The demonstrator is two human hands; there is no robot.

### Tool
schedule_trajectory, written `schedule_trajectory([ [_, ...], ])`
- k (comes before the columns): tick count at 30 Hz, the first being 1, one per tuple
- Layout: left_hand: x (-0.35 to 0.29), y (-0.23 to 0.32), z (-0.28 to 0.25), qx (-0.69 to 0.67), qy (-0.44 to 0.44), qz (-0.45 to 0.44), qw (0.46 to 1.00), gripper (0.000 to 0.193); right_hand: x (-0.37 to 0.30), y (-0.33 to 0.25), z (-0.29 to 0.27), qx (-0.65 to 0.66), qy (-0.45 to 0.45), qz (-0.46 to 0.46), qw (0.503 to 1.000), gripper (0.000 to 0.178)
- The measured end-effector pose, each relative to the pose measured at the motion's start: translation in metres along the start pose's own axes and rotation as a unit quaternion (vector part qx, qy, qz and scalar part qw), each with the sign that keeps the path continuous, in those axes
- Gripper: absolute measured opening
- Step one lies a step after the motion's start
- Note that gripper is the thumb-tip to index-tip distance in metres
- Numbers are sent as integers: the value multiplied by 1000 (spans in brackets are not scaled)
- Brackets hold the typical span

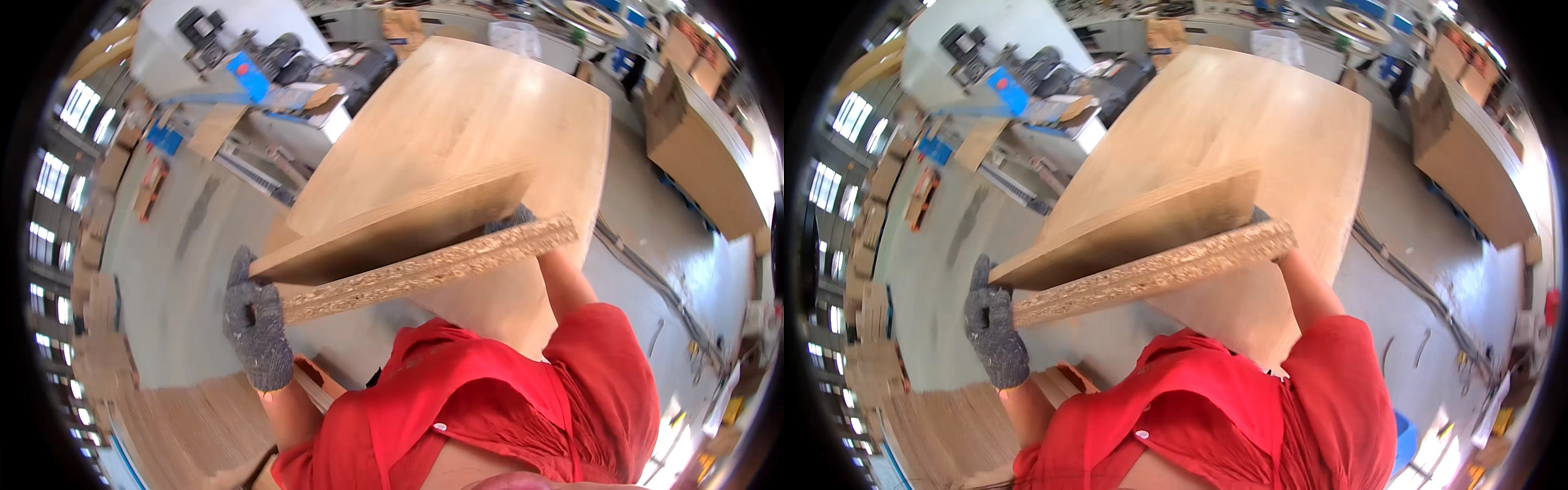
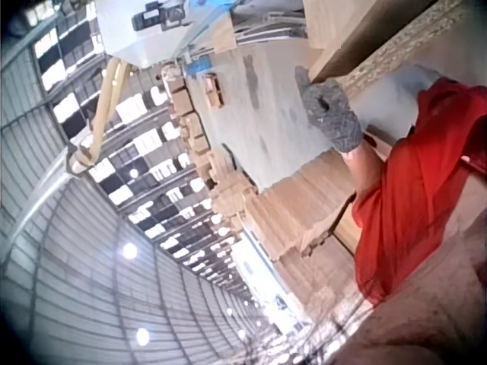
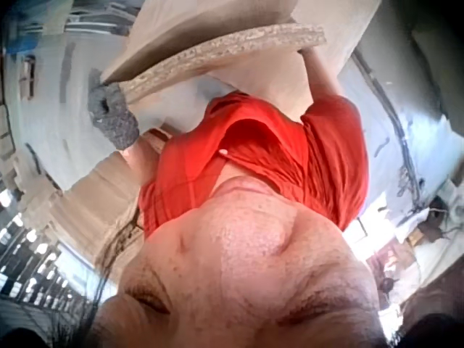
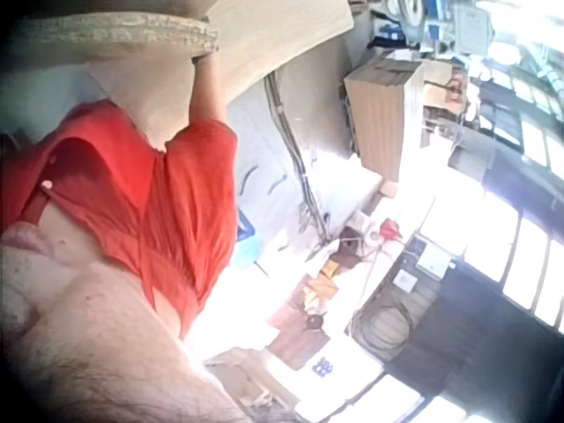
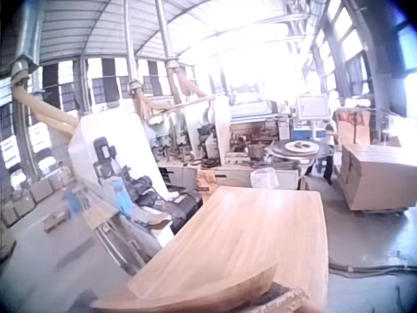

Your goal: The person repeatedly picks up large wooden panels from a workbench and stacks them onto a growing pile on a pallet. The person handles the panels by hand, moving them one at a time from the bench to the stack.

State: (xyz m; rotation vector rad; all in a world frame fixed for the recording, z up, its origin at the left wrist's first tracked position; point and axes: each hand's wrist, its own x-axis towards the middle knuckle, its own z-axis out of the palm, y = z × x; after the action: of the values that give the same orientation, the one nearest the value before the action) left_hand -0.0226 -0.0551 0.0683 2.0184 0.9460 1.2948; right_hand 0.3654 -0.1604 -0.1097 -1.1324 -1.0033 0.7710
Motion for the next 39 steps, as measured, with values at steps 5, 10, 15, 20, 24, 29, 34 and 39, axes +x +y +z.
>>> schedule_trajectory([
  [5, -8, -1, 9, -57, 47, 20, 997, 33, -2, 16, -5, -210, -61, 170, 961, 42],
  [10, -10, -1, 8, -87, 61, -42, 993, 38, 24, -90, -16, -273, 32, 51, 960, 25],
  [15, -2, -6, 5, -10, 39, -7, 999, 31, 81, -244, 8, -632, -125, -161, 748, 37],
  [20, 20, -16, 7, -114, 18, -78, 990, 73, 118, -289, 125, -760, -346, -234, 498, 30],
  [24, 34, -35, 9, -225, -7, 56, 973, 111, 131, -277, 206, -822, -475, -111, 294, 26],
  [29, 24, -82, 30, -369, -69, -47, 926, 100, 138, -239, 257, -801, -503, -174, 273, 24],
  [34, 11, -125, 36, -325, -175, -132, 920, 80, 157, -271, 257, -771, -460, -222, 380, 46],
  [39, 19, -130, 38, -283, -209, -157, 923, 65, 156, -298, 194, -667, -517, 2, 536, 60],
])
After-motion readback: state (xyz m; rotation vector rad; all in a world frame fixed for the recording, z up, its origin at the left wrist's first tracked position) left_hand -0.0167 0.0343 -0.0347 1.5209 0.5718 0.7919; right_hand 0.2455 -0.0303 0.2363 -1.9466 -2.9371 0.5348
